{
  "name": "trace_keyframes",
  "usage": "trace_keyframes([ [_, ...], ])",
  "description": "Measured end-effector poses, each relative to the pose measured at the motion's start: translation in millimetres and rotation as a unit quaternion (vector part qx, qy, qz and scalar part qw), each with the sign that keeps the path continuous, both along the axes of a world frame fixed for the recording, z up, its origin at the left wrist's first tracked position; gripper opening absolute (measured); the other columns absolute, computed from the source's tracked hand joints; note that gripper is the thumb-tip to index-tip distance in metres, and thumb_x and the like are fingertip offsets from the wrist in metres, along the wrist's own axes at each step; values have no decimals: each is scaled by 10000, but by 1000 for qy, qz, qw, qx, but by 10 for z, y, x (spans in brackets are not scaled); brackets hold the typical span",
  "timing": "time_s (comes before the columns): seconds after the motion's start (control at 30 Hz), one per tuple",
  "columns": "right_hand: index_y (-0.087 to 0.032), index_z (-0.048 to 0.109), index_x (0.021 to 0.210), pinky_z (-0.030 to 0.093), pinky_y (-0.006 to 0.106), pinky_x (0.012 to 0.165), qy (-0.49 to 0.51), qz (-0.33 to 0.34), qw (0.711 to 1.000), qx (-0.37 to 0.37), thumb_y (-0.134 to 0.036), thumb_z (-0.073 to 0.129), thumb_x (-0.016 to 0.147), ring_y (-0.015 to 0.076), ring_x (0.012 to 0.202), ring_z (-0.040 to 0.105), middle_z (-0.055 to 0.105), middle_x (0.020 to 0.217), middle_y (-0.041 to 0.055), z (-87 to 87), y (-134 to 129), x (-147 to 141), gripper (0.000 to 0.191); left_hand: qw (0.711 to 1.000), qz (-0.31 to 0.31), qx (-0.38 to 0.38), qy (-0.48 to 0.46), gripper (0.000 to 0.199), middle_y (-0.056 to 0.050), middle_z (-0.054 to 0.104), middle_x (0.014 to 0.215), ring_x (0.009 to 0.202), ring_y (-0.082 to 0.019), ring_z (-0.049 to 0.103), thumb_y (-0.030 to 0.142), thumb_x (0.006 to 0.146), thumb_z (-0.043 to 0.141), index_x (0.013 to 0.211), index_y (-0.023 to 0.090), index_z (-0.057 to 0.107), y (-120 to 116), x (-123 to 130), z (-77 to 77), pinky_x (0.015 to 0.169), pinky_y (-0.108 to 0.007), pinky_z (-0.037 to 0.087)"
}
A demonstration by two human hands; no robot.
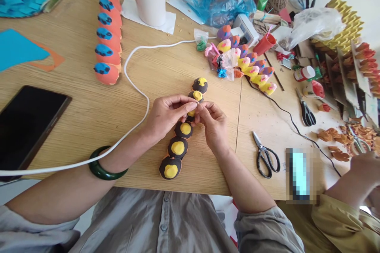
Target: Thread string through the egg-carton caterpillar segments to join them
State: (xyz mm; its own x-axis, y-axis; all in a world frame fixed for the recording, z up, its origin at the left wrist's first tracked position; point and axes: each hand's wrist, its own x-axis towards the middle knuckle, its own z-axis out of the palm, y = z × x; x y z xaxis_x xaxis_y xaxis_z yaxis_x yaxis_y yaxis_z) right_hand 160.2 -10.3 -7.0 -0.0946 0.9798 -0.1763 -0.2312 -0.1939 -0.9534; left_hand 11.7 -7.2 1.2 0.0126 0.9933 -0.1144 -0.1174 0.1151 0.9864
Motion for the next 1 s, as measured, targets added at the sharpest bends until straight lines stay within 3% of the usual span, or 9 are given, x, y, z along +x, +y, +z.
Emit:
trace_keyframes([
  [0.23, -263, 708, 960, 592, 240, 579, -56, -31, 993, 101, -437, 788, 856, 76, 591, 602, 695, 862, -32, 28, -11, 24, 218, 1000, -6, 6, 30, 191, 23, 619, 600, 519, -96, 522, 367, 801, 791, 857, 186, 816, -19, -14, 47, 505, -228, 423],
  [0.47, -240, 682, 877, 597, 233, 570, -82, -30, 991, 103, -467, 801, 839, 83, 610, 603, 667, 816, -32, 36, -8, 21, 260, 998, -14, 12, 58, 201, 17, 643, 626, 509, -96, 518, 387, 811, 783, 848, 193, 819, -17, -23, 45, 504, -239, 411],
  [1.0, -264, 702, 970, 601, 258, 590, -89, -21, 989, 116, -447, 767, 875, 88, 613, 606, 689, 883, -22, 20, -9, 32, 216, 999, -15, -7, 27, 185, 29, 603, 570, 507, -96, 505, 373, 805, 785, 865, 204, 828, -4, -33, 0, 497, -228, 406],
])
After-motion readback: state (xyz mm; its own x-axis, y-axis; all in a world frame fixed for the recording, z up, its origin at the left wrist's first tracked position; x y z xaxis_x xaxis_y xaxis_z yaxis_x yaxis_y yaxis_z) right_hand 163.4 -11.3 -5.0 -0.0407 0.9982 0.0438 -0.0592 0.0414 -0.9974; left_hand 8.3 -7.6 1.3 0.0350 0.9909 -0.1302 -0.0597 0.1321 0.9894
